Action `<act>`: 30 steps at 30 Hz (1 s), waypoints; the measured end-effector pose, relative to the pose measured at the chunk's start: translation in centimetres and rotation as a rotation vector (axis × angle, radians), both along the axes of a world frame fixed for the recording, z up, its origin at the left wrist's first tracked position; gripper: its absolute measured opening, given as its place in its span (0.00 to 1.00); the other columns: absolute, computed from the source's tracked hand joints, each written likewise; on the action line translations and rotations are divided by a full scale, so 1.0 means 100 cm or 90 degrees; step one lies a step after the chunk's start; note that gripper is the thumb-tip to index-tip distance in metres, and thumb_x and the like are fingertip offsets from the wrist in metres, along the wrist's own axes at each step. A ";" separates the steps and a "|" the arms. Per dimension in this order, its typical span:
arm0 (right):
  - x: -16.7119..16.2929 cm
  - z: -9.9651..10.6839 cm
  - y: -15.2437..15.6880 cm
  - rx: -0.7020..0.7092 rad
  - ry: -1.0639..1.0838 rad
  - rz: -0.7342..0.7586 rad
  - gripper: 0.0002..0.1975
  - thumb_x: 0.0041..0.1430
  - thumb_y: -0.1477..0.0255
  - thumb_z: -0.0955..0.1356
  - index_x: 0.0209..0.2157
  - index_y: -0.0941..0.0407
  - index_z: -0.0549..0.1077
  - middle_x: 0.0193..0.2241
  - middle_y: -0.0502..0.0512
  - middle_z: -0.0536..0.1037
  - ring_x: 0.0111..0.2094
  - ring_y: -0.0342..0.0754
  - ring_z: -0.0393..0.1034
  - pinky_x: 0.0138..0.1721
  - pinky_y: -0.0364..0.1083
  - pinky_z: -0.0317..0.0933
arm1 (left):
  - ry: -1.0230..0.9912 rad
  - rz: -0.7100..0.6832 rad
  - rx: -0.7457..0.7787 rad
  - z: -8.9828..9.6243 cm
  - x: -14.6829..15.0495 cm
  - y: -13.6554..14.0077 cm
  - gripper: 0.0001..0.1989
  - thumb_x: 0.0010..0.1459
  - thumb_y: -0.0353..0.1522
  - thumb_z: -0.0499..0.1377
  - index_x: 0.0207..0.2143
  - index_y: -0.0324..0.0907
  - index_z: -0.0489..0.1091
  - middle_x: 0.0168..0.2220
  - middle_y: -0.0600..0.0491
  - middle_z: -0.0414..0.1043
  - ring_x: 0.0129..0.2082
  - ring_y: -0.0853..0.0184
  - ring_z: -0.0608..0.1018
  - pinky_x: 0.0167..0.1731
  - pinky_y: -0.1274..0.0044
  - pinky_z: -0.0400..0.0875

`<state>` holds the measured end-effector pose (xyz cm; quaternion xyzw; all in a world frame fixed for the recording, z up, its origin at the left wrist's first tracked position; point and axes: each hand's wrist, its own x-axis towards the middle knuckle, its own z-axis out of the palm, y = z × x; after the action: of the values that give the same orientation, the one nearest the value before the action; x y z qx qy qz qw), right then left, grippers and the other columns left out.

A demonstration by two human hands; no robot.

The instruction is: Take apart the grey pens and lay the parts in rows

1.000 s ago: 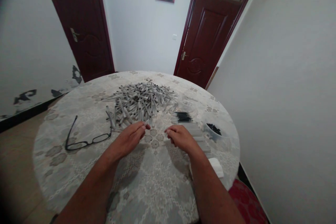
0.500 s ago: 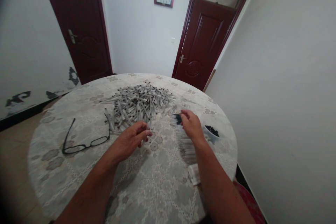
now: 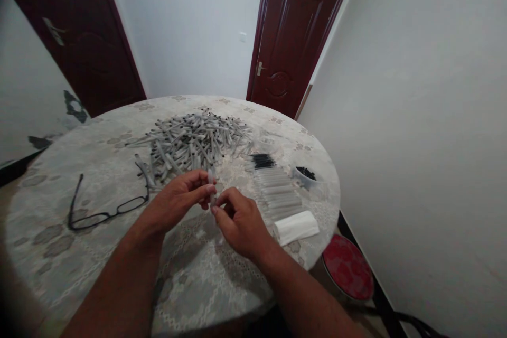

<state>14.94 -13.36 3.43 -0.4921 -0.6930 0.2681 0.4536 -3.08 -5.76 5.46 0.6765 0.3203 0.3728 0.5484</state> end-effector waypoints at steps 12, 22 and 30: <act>0.014 -0.008 -0.022 -0.026 -0.053 -0.075 0.10 0.65 0.72 0.69 0.48 0.54 0.75 0.36 0.50 0.81 0.28 0.42 0.71 0.33 0.42 0.63 | 0.028 -0.087 -0.003 -0.002 0.003 -0.001 0.10 0.59 0.39 0.66 0.34 0.42 0.75 0.28 0.52 0.77 0.28 0.66 0.78 0.31 0.76 0.74; 0.157 -0.011 -0.030 0.038 -0.531 -0.203 0.08 0.67 0.76 0.64 0.44 0.56 0.75 0.44 0.60 0.76 0.46 0.53 0.72 0.49 0.49 0.66 | 0.010 0.072 -0.039 0.001 -0.001 0.002 0.12 0.58 0.41 0.66 0.33 0.42 0.75 0.27 0.51 0.77 0.26 0.66 0.79 0.27 0.76 0.75; 0.179 -0.032 -0.029 -0.057 -0.640 -0.244 0.09 0.67 0.75 0.65 0.44 0.54 0.77 0.43 0.57 0.76 0.46 0.50 0.72 0.48 0.46 0.65 | 0.027 0.107 -0.023 0.006 0.000 0.000 0.11 0.59 0.41 0.65 0.33 0.42 0.75 0.27 0.52 0.77 0.26 0.67 0.78 0.27 0.75 0.75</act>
<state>32.82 -16.30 0.23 -0.6962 -0.7104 -0.0590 0.0852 -3.12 -5.80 6.02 0.6451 0.3943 0.3974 0.5201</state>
